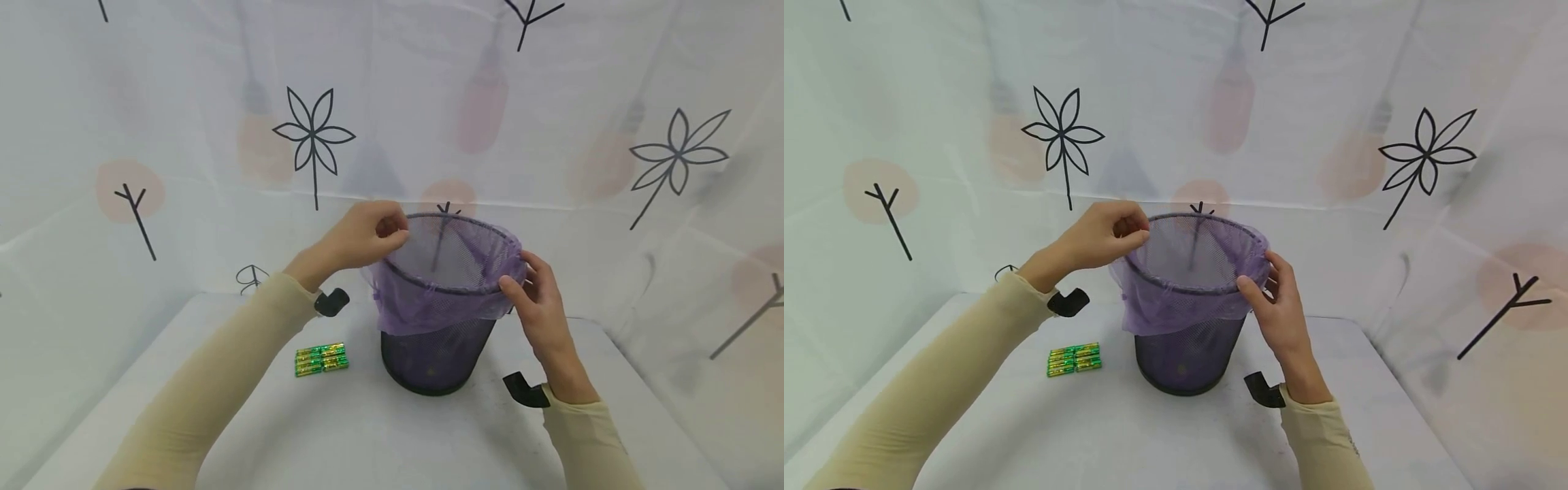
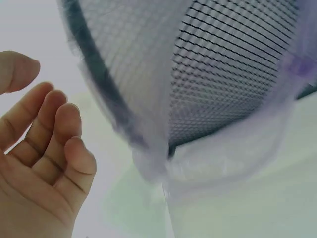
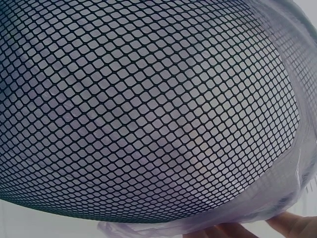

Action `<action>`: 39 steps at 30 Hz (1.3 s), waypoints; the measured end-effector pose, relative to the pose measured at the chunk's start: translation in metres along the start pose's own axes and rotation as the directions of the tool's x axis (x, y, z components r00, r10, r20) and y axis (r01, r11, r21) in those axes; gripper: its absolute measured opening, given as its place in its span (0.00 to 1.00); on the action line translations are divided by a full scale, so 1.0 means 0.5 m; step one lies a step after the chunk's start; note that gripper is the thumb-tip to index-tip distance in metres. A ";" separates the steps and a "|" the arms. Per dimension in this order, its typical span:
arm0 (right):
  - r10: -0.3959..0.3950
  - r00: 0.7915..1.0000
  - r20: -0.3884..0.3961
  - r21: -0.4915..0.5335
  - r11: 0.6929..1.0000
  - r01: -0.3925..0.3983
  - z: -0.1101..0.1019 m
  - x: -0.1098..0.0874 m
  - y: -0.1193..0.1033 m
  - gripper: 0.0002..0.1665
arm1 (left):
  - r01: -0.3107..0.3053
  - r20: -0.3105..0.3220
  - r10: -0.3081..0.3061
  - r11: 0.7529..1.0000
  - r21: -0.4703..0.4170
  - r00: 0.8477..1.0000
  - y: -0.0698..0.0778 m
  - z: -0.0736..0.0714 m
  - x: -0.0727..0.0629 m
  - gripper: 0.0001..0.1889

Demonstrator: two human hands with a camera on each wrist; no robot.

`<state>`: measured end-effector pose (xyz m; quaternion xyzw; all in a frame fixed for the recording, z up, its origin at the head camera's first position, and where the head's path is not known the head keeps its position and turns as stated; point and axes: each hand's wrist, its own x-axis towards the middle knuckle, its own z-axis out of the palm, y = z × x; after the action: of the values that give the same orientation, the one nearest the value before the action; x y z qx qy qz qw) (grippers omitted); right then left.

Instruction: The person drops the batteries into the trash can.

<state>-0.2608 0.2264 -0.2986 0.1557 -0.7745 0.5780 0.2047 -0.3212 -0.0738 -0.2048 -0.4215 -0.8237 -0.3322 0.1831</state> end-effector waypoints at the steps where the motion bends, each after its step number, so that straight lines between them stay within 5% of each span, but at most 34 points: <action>1: 0.002 1.000 0.000 -0.004 1.000 -0.002 -0.001 0.000 0.000 0.38 | -0.006 -0.021 0.007 1.000 0.006 1.000 -0.001 -0.005 -0.009 0.02; 5: 0.001 1.000 -0.008 -0.005 1.000 -0.001 -0.003 -0.001 -0.002 0.38 | -0.011 -0.073 0.013 0.999 0.034 0.997 -0.007 -0.017 -0.048 0.02; 11: -0.001 1.000 -0.016 0.043 0.999 0.002 0.000 -0.003 -0.002 0.37 | 0.006 -0.051 -0.002 0.997 0.079 0.999 -0.031 -0.008 -0.124 0.02; 20: 0.000 1.000 -0.004 0.059 0.998 0.000 0.004 0.000 0.007 0.37 | 0.144 0.043 -0.150 0.983 0.116 0.988 -0.092 0.045 -0.244 0.06; 28: 0.009 1.000 -0.023 0.044 0.999 -0.008 -0.002 -0.001 0.003 0.37 | 0.193 0.176 -0.207 0.977 0.095 0.962 -0.119 0.100 -0.303 0.07; 39: 0.019 1.000 -0.010 0.031 0.999 -0.019 0.005 -0.001 -0.004 0.37 | 0.255 0.268 -0.276 0.961 0.110 0.923 -0.142 0.148 -0.354 0.06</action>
<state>-0.2598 0.2236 -0.2977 0.1483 -0.7657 0.5927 0.2009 -0.2787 -0.1535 -0.3882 -0.3420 -0.9023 -0.2606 0.0330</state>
